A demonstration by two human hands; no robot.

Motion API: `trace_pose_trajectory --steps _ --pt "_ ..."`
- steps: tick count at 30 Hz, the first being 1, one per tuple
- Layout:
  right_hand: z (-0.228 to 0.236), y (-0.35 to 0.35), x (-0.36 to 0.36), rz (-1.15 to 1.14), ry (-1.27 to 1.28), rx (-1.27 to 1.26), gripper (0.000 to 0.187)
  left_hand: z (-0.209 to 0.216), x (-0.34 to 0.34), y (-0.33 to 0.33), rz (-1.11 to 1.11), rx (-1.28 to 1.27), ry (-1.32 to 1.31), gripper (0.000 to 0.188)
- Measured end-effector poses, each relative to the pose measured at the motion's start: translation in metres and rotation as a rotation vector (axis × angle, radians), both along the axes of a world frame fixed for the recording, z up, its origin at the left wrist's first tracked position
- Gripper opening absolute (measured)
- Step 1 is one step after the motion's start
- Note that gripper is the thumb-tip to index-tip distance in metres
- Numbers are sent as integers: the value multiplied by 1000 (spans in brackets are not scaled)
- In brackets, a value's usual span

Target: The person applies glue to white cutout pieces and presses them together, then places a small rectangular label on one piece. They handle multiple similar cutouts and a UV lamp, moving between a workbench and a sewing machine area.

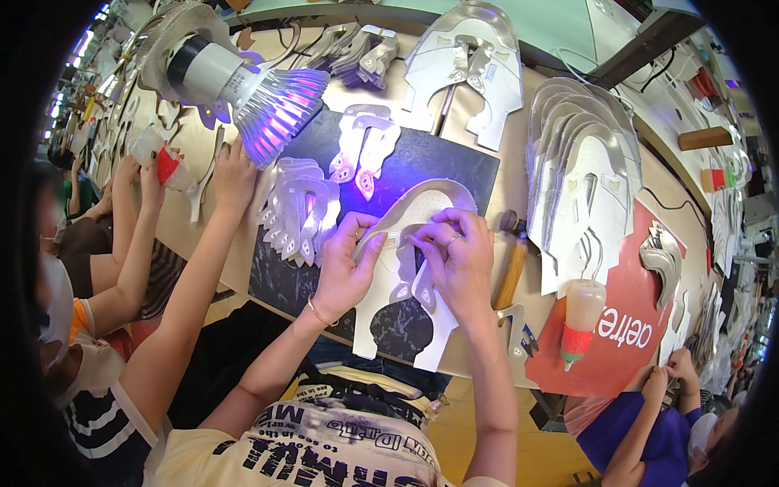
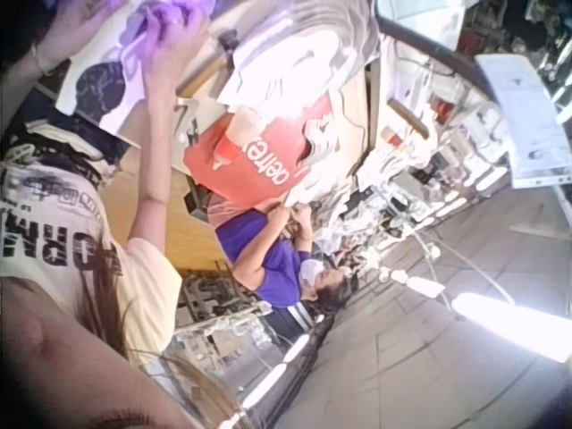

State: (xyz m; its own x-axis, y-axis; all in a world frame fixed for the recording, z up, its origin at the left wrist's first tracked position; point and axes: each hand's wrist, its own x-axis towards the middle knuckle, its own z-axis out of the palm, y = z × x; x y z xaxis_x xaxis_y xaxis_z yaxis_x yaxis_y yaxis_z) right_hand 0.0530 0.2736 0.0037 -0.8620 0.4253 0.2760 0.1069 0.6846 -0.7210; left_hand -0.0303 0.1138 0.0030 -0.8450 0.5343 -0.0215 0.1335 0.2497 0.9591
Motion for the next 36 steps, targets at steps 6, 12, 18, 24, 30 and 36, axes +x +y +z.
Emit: trace_pose_trajectory --steps 6,12,18,24,30,36 --pt "3 1 -3 34 -44 67 17 2 -2 0 -20 -24 9 18" --pt "1 3 -3 51 -44 117 19 7 2 2 15 -80 21 19" --pt "4 0 -3 50 -32 142 21 4 3 4 57 -14 0 27" --pt "26 -15 28 -260 -105 140 33 1 36 -9 212 196 -66 41" --pt "33 -21 44 -254 -323 11 35 45 73 -59 -123 -222 -292 40" --pt "34 -39 36 -268 -460 165 29 48 3 -38 -208 -282 650 44"
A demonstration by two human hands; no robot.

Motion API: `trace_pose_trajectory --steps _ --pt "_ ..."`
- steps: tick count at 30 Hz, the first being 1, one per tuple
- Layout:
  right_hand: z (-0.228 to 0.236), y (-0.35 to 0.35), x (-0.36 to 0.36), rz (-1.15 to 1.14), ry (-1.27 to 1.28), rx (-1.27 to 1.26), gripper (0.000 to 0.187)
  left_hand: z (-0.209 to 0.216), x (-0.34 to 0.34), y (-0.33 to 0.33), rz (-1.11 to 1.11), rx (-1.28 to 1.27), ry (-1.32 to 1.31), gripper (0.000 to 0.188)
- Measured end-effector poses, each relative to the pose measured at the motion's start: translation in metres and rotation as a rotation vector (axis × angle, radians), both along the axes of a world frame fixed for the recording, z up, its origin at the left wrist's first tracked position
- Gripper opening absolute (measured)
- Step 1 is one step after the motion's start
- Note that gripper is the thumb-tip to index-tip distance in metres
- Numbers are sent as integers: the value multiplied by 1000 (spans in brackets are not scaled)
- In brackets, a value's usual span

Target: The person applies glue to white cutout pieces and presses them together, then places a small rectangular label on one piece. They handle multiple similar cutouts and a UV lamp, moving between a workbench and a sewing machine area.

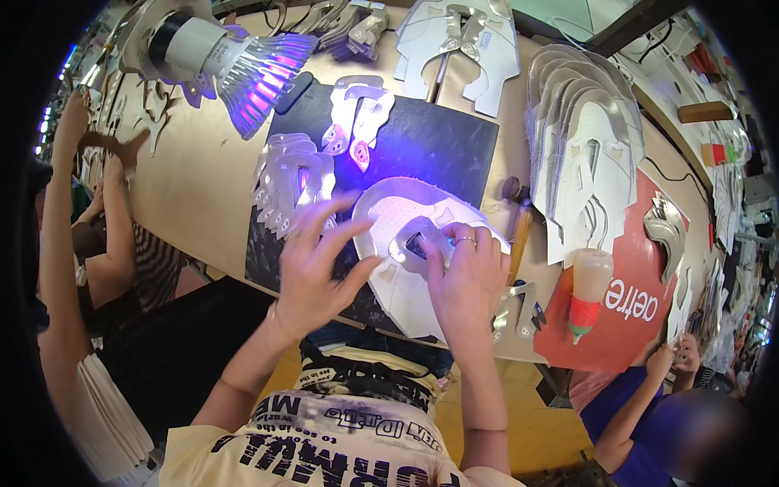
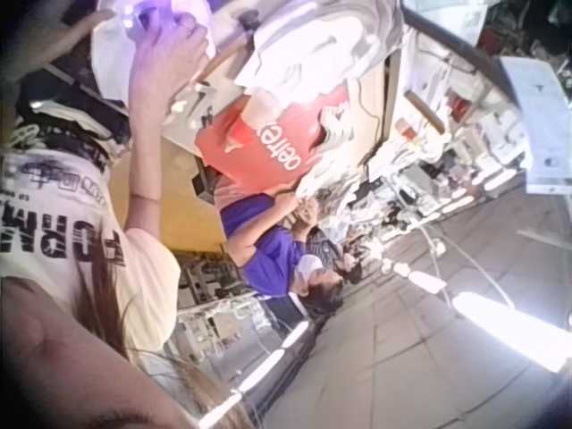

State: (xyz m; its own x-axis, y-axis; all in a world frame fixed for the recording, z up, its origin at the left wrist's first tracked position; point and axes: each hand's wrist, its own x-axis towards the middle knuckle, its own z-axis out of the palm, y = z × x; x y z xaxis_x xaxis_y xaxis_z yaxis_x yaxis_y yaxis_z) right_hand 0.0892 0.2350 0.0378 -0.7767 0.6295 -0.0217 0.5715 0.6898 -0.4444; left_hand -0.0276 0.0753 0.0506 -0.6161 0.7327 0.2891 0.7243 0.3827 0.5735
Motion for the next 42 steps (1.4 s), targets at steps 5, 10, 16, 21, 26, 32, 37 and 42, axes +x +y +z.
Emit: trace_pose_trajectory --steps 5,10,16,21,26,32,37,42 --pt "-5 -5 -7 19 -43 97 25 -18 -30 48 -304 -153 68 69" --pt "-9 -26 -5 266 69 176 17 -22 -10 27 -45 -349 -200 76" --pt "0 -45 8 412 92 196 20 -31 17 9 204 -194 -230 75" --pt "8 -49 5 361 -2 200 26 -32 17 3 169 -188 -299 76" --pt "4 -52 -4 303 -16 170 26 -34 10 -5 119 -38 -306 78" --pt "5 -61 1 359 -26 124 24 -31 16 -7 97 -96 -326 77" --pt "6 -81 -1 206 -137 4 19 -32 15 -9 99 -109 -335 76" --pt "2 -50 -8 159 103 44 21 -36 21 -14 127 9 -323 75"
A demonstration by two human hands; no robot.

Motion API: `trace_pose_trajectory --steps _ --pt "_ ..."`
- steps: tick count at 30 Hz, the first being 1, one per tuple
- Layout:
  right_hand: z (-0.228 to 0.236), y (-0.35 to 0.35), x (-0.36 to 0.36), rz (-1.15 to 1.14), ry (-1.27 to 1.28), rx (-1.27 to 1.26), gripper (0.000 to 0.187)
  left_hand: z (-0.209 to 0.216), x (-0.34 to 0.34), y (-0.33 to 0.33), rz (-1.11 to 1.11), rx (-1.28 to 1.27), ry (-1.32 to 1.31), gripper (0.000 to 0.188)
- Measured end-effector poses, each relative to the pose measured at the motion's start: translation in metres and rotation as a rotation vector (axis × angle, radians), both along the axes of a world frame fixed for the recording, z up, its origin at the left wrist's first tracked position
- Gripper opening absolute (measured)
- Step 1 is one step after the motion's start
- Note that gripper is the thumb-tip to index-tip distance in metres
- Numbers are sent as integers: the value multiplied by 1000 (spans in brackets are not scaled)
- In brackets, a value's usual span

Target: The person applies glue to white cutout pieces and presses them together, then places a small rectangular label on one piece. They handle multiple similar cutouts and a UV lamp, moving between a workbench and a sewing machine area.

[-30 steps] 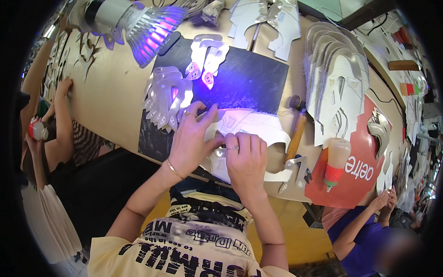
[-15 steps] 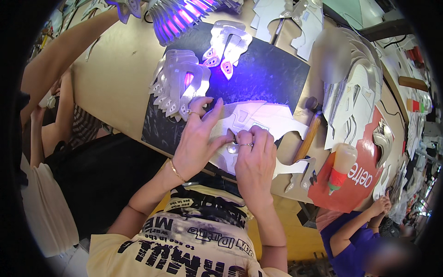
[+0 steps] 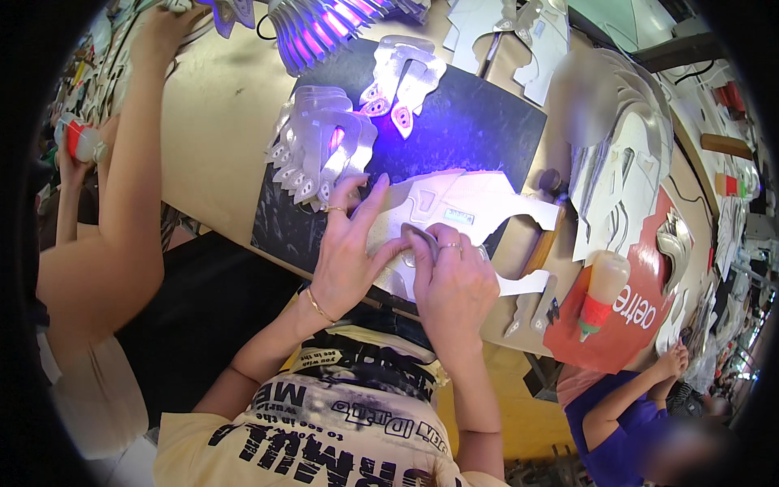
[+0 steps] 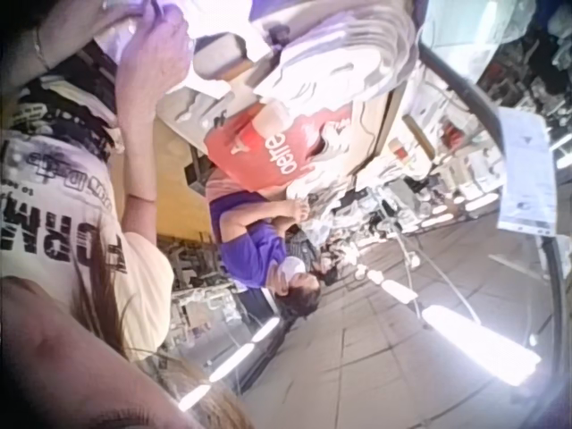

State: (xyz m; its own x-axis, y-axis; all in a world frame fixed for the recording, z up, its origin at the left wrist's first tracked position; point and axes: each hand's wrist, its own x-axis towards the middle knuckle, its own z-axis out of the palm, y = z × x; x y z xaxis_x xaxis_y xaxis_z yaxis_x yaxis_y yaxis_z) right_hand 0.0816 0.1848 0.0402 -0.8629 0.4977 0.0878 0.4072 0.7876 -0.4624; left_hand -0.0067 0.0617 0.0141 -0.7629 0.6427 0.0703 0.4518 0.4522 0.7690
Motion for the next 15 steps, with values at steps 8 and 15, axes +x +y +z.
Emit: trace_pose_trajectory --steps 8,15 --pt "-1 9 -10 -77 -99 -137 22 2 5 -3 86 30 -15 69" --pt "-4 10 -9 -84 -70 -151 21 0 14 -4 41 -72 279 34"
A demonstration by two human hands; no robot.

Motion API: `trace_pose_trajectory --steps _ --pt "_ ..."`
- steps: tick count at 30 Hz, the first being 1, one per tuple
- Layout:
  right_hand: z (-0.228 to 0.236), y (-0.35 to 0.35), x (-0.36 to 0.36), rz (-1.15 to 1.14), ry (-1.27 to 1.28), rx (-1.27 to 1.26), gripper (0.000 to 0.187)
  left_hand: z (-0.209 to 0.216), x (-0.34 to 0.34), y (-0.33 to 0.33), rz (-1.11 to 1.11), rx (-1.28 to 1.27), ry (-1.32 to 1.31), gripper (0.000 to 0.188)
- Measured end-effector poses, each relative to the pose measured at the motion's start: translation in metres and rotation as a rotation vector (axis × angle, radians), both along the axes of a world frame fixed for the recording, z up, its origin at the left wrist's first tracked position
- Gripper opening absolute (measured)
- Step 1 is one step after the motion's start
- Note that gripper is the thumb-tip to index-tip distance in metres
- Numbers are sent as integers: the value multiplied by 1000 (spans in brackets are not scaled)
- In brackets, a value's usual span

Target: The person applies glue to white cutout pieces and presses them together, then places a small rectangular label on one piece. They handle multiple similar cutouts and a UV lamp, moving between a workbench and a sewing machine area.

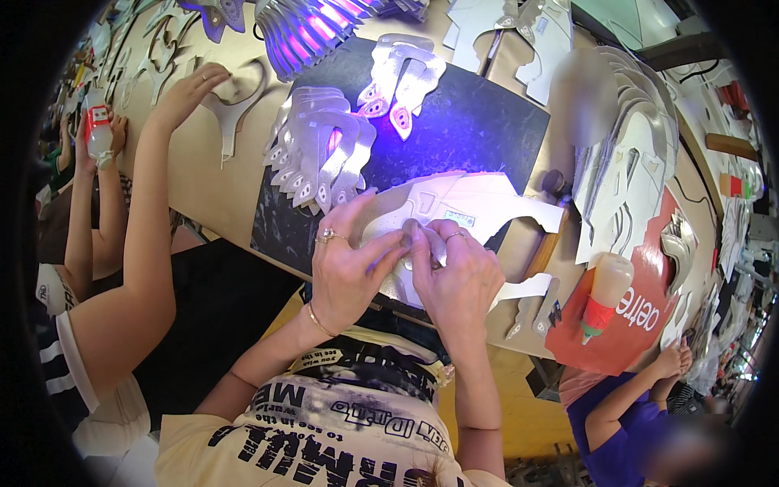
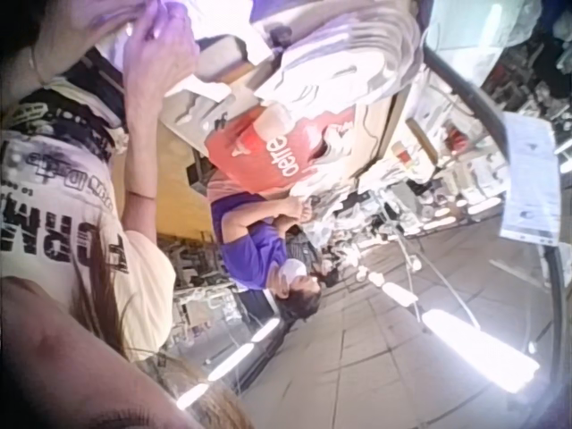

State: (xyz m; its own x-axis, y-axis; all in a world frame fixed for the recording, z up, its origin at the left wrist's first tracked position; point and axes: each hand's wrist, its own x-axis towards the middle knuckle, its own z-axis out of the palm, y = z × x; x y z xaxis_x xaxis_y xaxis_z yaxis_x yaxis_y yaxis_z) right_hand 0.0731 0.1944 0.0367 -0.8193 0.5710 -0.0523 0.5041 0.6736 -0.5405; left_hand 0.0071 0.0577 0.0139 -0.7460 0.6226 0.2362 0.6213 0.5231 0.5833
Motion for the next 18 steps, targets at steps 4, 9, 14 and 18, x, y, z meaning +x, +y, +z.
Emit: trace_pose_trajectory --steps 4,9,14,18 --pt "-4 0 1 20 52 11 19 -3 3 1 -8 -38 88 33" --pt "-10 3 1 119 89 144 15 -4 4 4 -14 -90 91 30" --pt "-13 -2 10 126 105 229 13 -3 1 0 -76 -169 138 32" --pt "-20 -6 11 9 210 185 12 -5 1 0 -77 -166 143 33"
